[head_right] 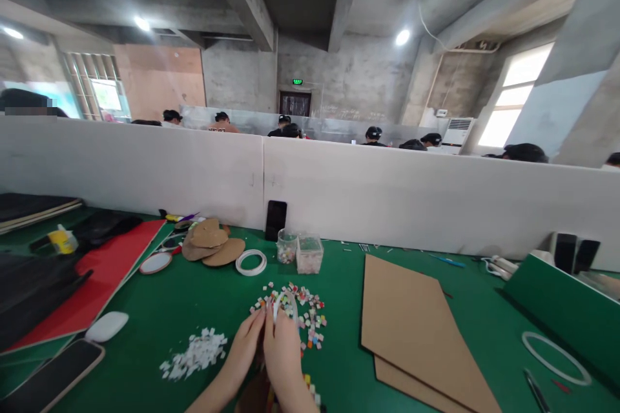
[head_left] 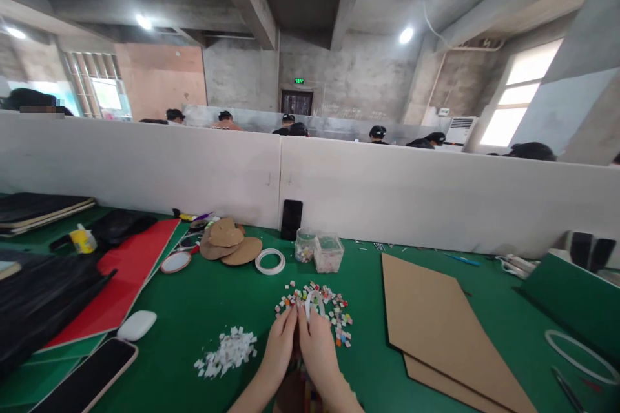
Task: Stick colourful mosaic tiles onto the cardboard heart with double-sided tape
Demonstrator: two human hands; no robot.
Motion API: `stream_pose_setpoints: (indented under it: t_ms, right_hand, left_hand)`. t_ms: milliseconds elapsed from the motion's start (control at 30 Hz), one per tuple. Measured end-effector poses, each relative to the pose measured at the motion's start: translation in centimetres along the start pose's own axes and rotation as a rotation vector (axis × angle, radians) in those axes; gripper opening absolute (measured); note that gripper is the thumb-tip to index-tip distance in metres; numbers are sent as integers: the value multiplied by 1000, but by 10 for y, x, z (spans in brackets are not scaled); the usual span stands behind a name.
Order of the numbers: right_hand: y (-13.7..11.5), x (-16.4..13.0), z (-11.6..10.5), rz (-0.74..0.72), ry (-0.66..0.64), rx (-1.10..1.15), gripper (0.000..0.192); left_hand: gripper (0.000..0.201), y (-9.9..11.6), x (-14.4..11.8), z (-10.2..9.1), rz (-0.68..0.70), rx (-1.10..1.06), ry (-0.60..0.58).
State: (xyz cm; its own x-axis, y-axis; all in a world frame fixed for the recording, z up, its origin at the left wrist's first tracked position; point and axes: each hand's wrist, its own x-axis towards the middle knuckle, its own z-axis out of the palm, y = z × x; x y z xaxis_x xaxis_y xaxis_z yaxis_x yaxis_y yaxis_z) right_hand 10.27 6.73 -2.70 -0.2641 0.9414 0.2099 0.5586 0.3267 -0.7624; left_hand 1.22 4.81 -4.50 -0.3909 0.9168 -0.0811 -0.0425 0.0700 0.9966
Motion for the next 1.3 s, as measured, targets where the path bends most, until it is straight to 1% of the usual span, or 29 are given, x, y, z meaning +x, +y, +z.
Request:
stream_pose_setpoints:
  t_ms: [67, 133, 300, 467, 567, 733, 933, 1133, 1300]
  right_hand:
    - [-2, -1, 0, 20, 11, 16, 45]
    - [-4, -2, 0, 35, 13, 29, 45]
    - [-10, -4, -4, -19, 8, 15, 43]
    - [-11, -12, -12, -31, 5, 11, 40]
    - [-9, -21, -14, -38, 15, 72, 38]
    - [3, -35, -17, 17, 43, 216, 41]
    - [19, -45, -23, 55, 105, 340, 36]
    - [21, -49, -22, 59, 140, 451, 38]
    - [22, -55, -20, 96, 177, 415, 45]
  left_hand:
    - [44, -1, 0, 0, 12, 3, -17]
    - [44, -2, 0, 0, 53, 20, -45]
    - [42, 3, 4, -1, 136, 56, -86]
    - [38, 7, 2, -3, 190, 107, -101]
    - [38, 8, -5, 1, 204, 117, -125]
    - [41, 6, -22, 9, 182, 110, -170]
    - [39, 1, -36, 16, 198, 164, -293]
    - [34, 4, -41, 15, 311, 271, -311]
    - [37, 4, -46, 14, 307, 374, -326]
